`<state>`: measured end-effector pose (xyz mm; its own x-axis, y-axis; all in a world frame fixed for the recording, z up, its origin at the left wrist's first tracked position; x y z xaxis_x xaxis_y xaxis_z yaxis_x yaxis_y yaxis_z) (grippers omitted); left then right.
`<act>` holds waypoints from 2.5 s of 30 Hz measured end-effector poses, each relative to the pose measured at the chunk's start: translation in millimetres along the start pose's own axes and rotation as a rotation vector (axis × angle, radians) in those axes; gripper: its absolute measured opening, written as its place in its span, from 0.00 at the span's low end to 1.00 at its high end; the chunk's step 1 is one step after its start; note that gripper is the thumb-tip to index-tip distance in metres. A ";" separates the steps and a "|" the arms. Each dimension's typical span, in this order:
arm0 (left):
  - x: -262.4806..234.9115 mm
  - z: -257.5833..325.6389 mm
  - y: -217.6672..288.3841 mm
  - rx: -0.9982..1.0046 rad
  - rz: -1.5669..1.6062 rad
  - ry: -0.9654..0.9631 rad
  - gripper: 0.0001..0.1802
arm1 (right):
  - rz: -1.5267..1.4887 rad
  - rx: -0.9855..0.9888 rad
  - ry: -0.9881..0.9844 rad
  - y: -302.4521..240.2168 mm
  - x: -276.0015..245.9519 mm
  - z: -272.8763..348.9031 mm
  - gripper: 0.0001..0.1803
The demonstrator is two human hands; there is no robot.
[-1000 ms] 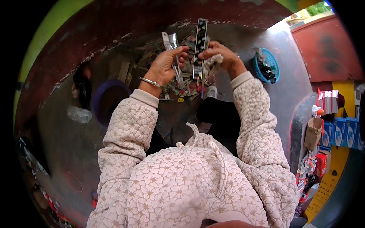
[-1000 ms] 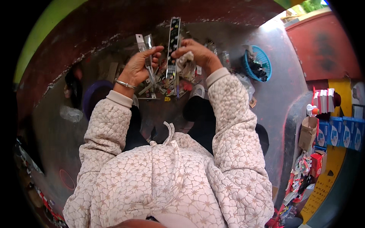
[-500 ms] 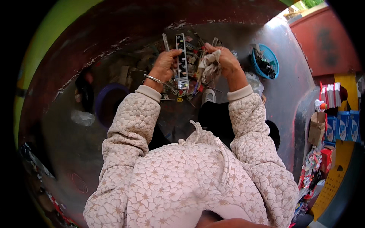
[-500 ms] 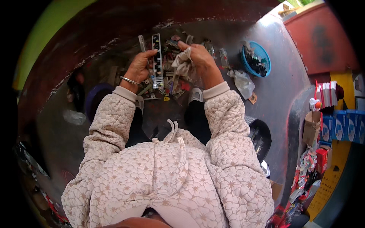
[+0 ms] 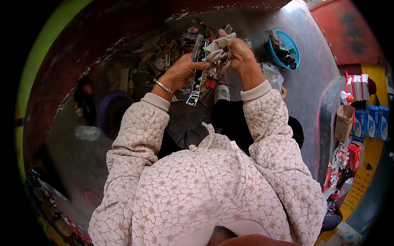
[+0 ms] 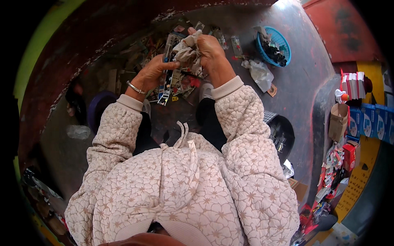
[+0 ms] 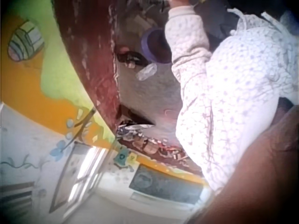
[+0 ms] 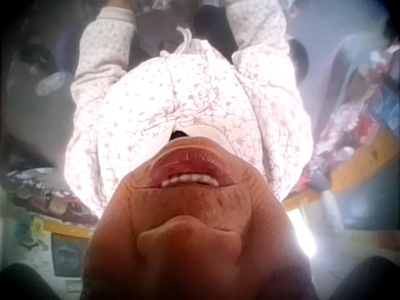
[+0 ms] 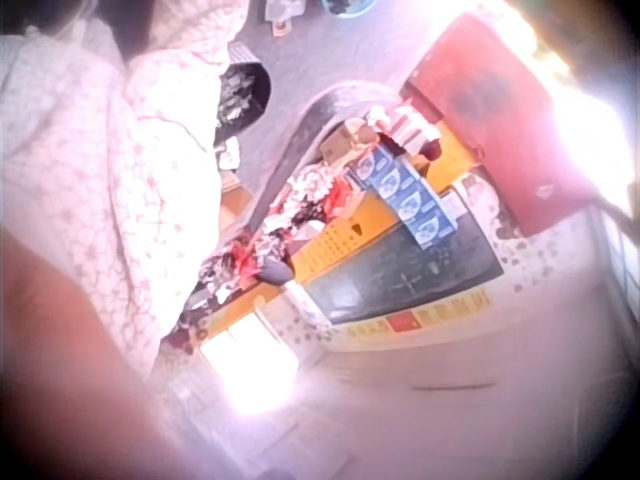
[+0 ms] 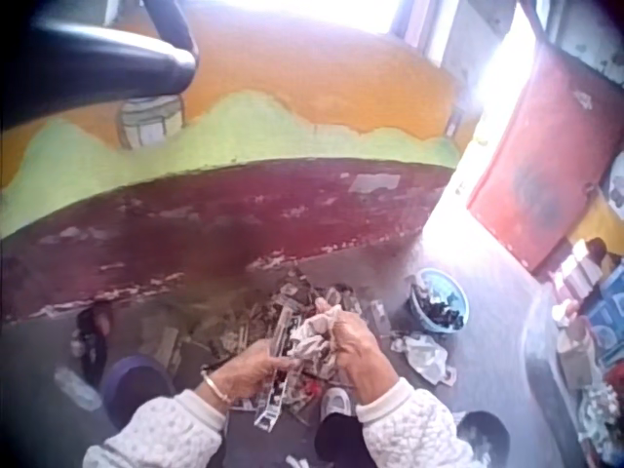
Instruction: The person sorts through various packaged merchandise, small tubes, and paper scraps on the floor by hand, picking up specific items and placing them into a plastic bag.
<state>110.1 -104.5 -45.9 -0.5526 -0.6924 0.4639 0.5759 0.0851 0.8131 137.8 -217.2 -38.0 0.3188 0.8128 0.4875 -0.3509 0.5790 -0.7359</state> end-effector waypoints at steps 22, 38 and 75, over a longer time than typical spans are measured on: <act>-14.6 15.8 7.6 0.049 0.186 0.064 0.09 | 0.285 -0.101 -0.178 -17.9 13.5 16.4 0.05; -61.4 -9.9 -3.0 0.028 0.648 0.213 0.16 | 0.357 -0.174 -0.139 -33.4 5.2 24.3 0.03; -104.4 13.4 7.2 0.154 0.517 0.563 0.12 | 0.859 -0.224 -0.261 10.8 17.1 -23.0 0.08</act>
<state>163.9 -21.9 -83.8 0.1762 -0.7934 0.5827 0.5642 0.5665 0.6007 159.7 -198.5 -48.4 -0.1905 0.9616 -0.1975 -0.1877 -0.2331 -0.9542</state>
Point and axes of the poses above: each hand's wrist, its own z-axis away from the middle knuckle, its own x-axis out of the palm, y = z × x, the point moved 10 cm from there along -z, towards the middle knuckle
